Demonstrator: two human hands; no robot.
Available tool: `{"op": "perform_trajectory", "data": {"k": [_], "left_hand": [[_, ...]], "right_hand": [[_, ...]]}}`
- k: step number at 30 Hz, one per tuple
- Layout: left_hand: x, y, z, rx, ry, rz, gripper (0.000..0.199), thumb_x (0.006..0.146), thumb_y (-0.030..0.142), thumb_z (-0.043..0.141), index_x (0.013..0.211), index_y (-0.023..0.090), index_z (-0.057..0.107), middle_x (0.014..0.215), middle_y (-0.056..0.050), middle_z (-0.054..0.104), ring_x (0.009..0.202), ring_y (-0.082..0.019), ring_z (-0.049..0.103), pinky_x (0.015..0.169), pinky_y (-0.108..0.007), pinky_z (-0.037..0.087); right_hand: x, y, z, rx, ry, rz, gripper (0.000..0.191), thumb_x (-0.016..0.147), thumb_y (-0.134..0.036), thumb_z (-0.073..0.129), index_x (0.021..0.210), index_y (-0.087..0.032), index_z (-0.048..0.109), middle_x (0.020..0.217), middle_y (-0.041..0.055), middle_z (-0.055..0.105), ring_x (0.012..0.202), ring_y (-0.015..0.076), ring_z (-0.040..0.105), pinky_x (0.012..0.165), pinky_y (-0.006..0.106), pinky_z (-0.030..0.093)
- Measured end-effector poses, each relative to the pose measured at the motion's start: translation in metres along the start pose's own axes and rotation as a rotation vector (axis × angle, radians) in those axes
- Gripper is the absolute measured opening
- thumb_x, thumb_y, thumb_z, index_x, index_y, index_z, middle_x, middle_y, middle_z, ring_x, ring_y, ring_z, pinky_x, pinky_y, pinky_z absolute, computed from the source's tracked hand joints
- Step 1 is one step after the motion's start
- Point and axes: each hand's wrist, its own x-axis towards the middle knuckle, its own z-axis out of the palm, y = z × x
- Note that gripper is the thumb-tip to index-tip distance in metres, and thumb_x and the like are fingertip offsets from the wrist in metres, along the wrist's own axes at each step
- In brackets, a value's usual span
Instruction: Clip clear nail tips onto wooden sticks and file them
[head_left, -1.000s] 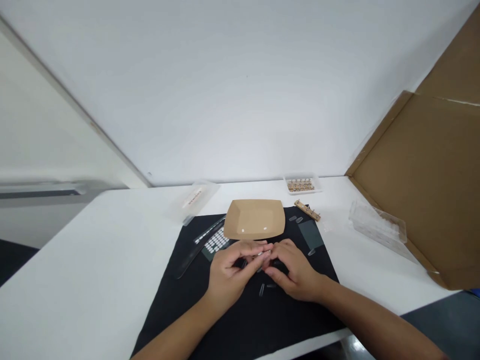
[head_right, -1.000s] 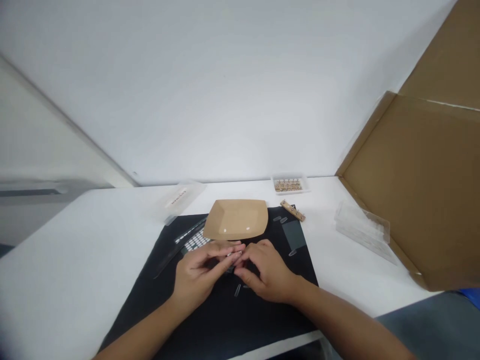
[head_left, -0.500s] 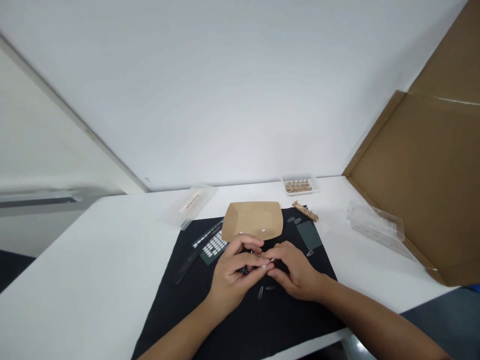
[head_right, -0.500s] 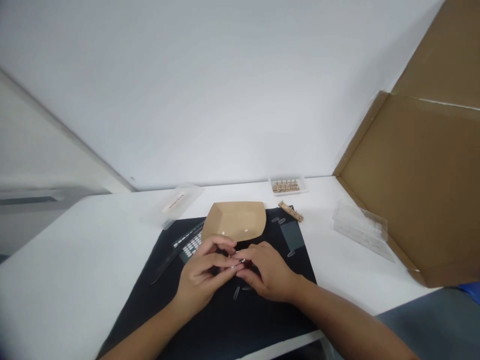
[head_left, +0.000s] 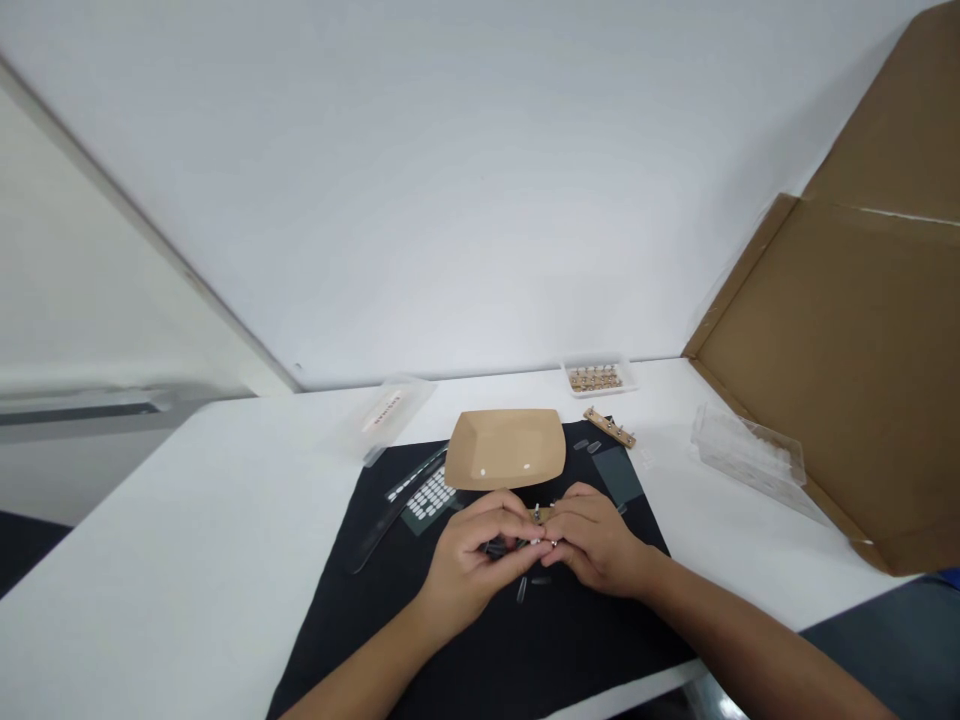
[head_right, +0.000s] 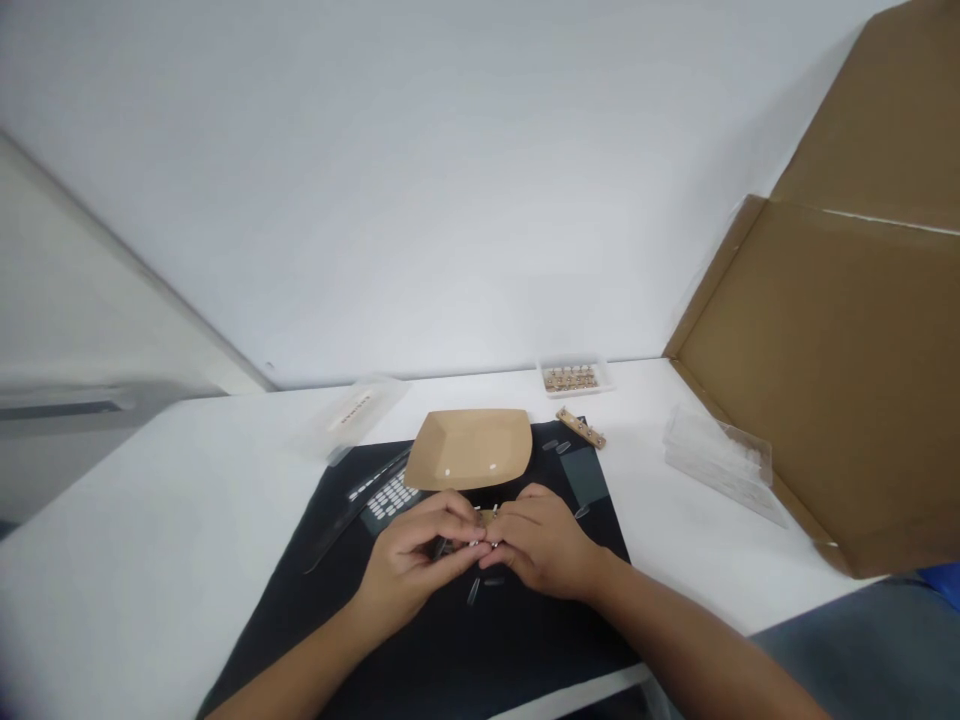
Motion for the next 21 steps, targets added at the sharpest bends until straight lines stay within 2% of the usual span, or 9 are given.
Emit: {"op": "perform_trajectory", "data": {"k": [4,7,11,15,21], "left_hand": [[0.0009,0.0008,-0.0039,-0.049,-0.071,-0.003,0.02,0.089,0.016,0.08,0.108,0.022,0.082,0.091,-0.008,0.073,0.072,-0.014,0.07,0.062,-0.023,0.058],[0.0009,0.0025,-0.0045,-0.053,-0.095,-0.015,0.023,0.093,0.017,0.075,0.114,0.022,0.082,0.093,-0.01,0.074,0.077,-0.016,0.072,0.065,-0.024,0.06],[0.0012,0.0033,-0.0029,-0.104,-0.079,-0.074,0.015,0.096,0.021,0.074,0.105,0.019,0.084,0.087,-0.01,0.076,0.074,-0.017,0.073,0.065,-0.025,0.06],[0.0028,0.0032,-0.0032,-0.176,-0.105,-0.138,0.011,0.094,0.021,0.075,0.1,0.019,0.084,0.087,-0.01,0.077,0.069,-0.016,0.072,0.057,-0.023,0.058],[0.0051,0.0061,-0.0047,-0.037,-0.1,-0.058,0.01,0.094,0.016,0.073,0.098,0.018,0.083,0.089,-0.011,0.078,0.077,-0.018,0.076,0.069,-0.026,0.064]], "right_hand": [[-0.0023,0.0024,-0.0021,0.014,0.009,0.037,0.028,0.113,-0.038,0.046,0.098,-0.021,0.062,0.077,0.0005,0.067,0.068,0.0154,0.059,0.07,0.033,0.042],[-0.004,0.0033,-0.0051,0.023,-0.04,0.093,0.034,0.114,-0.038,0.041,0.094,-0.021,0.062,0.072,-0.0005,0.065,0.066,0.0155,0.058,0.071,0.033,0.042],[-0.0053,0.0031,-0.0071,0.009,-0.104,0.109,0.039,0.115,-0.04,0.038,0.09,-0.021,0.061,0.071,-0.0002,0.065,0.067,0.0159,0.058,0.073,0.033,0.042],[-0.0045,0.0029,-0.0079,0.015,-0.073,0.074,0.037,0.114,-0.042,0.04,0.094,-0.021,0.062,0.075,0.0008,0.066,0.068,0.0153,0.06,0.073,0.032,0.042],[-0.0022,0.0017,-0.0095,-0.097,-0.053,0.0,0.036,0.114,-0.042,0.044,0.091,-0.021,0.06,0.077,0.0004,0.068,0.066,0.0138,0.058,0.071,0.031,0.037]]}}
